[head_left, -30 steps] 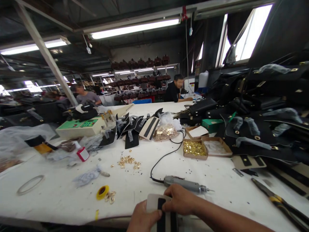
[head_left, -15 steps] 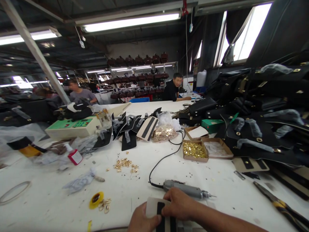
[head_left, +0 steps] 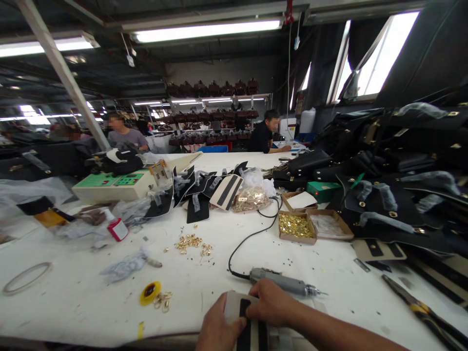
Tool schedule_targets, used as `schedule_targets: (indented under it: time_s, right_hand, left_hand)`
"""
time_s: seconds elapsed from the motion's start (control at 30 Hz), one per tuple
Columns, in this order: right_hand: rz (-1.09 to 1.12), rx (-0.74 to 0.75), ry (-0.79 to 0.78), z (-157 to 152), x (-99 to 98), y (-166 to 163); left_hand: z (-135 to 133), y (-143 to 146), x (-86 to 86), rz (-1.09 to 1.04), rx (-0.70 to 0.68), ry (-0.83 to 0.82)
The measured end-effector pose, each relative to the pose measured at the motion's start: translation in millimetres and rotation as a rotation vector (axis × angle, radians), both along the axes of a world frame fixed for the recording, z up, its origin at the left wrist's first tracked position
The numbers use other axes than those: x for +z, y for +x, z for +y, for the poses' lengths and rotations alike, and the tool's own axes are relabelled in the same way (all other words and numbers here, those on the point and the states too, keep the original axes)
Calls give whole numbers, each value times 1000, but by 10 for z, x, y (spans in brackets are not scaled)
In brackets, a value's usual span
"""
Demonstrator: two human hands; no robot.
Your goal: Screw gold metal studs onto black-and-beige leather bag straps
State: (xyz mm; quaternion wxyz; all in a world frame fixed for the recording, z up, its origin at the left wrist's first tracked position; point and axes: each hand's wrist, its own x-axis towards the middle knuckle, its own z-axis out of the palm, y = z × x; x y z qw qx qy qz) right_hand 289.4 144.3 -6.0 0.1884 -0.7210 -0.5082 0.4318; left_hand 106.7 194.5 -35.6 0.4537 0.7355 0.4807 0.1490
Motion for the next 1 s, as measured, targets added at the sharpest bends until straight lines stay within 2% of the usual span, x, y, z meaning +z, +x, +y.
schedule_targets:
  time_s: [0.3,0.4,0.47,0.53,0.6,0.67,0.77,1.0]
  right_hand:
    - [-56,-6,-20,32,27,-42]
    - [-62,6,-23,25,43,-45]
    - [-63,17,-19,17,45,-42]
    - [-52,32,-7,9,41,-38]
    - [-42,48,9,3,36,-37]
    - [-46,56,24,2,35,-38]
    - [-68,49,10,7,46,-42]
    - [-89,-18,-27,-18,9,-41]
  left_hand:
    - [6,2,-59,47,-6,-4]
    - [-26,-24,-108,96,15,42]
    - [-60,-61,-127,141,8,171]
    - [-90,-103,-127,144,-33,392]
    - [-105,-133,-115,90,-117,620]
    - [-100,-142,-102,7,-244,744]
    - [-73,-123,-111,-78,-336,736]
    - [-72,-90,-220,-107,-240,638]
